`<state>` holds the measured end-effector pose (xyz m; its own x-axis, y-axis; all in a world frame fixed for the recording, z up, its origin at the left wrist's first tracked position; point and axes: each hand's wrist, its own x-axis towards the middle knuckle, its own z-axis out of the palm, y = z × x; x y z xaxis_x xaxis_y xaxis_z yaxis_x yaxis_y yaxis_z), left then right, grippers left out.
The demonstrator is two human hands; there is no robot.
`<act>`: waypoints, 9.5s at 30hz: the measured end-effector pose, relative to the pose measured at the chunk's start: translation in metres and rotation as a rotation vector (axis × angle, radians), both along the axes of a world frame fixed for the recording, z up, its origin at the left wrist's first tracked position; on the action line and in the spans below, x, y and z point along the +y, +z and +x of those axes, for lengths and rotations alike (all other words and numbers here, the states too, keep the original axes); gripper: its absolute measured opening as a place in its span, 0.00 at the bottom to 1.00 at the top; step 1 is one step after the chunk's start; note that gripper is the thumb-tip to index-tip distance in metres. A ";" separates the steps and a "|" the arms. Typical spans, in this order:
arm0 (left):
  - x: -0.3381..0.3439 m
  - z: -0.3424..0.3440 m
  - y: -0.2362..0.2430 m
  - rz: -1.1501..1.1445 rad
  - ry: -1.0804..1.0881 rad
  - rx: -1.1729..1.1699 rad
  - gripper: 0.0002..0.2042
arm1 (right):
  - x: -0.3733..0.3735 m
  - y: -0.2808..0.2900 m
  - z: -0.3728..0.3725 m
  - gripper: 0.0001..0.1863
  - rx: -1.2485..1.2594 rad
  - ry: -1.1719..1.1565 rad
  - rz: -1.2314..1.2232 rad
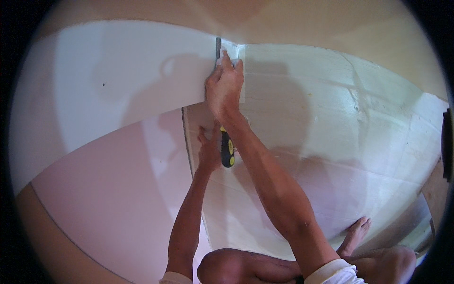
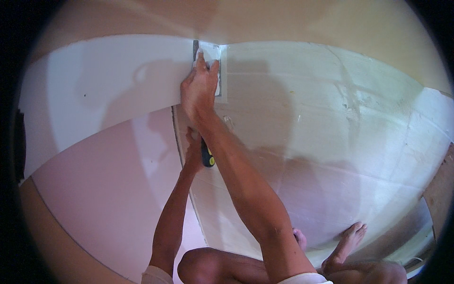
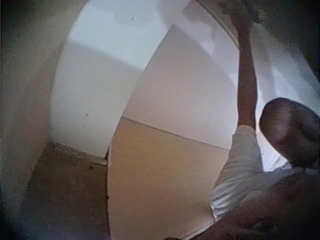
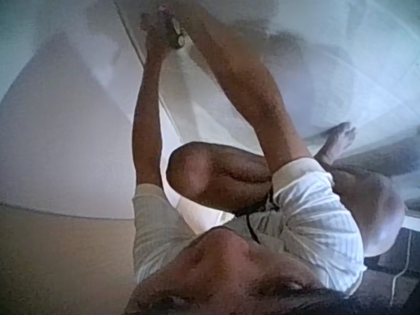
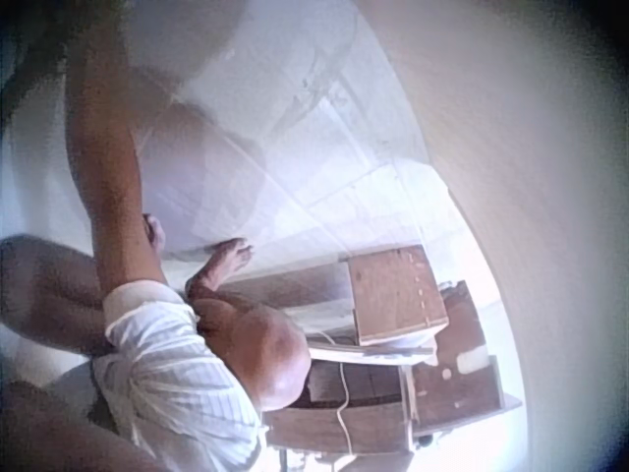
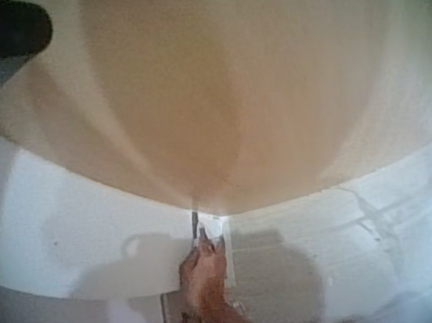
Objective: The person applies joint compound to a wall corner using a putty knife, then uses a utility knife to scrape and smooth the surface. The person also uses a brush to apply a liquid substance to the corner and continues to smooth the compound with the putty knife.
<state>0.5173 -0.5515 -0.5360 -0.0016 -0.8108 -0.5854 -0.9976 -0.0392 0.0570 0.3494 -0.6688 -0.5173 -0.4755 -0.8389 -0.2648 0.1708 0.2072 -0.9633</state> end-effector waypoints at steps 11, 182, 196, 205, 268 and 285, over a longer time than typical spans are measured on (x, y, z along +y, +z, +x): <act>0.000 -0.004 -0.004 0.009 0.037 -0.024 0.61 | -0.001 -0.039 0.004 0.24 0.015 -0.085 0.168; 0.003 0.001 -0.011 -0.019 -0.013 0.058 0.66 | 0.003 -0.050 -0.009 0.18 -0.150 -0.219 0.205; 0.001 -0.002 -0.013 -0.001 0.004 -0.019 0.65 | -0.009 -0.052 -0.013 0.21 -0.008 -0.202 0.119; 0.002 0.003 -0.015 -0.035 -0.011 0.075 0.62 | -0.012 -0.046 -0.013 0.22 -0.049 -0.166 0.135; 0.000 -0.002 -0.016 0.014 -0.004 -0.008 0.60 | -0.016 -0.032 -0.006 0.24 -0.013 -0.200 0.182; -0.003 -0.005 -0.008 0.066 0.019 -0.021 0.62 | 0.001 -0.021 -0.002 0.25 0.011 -0.182 0.053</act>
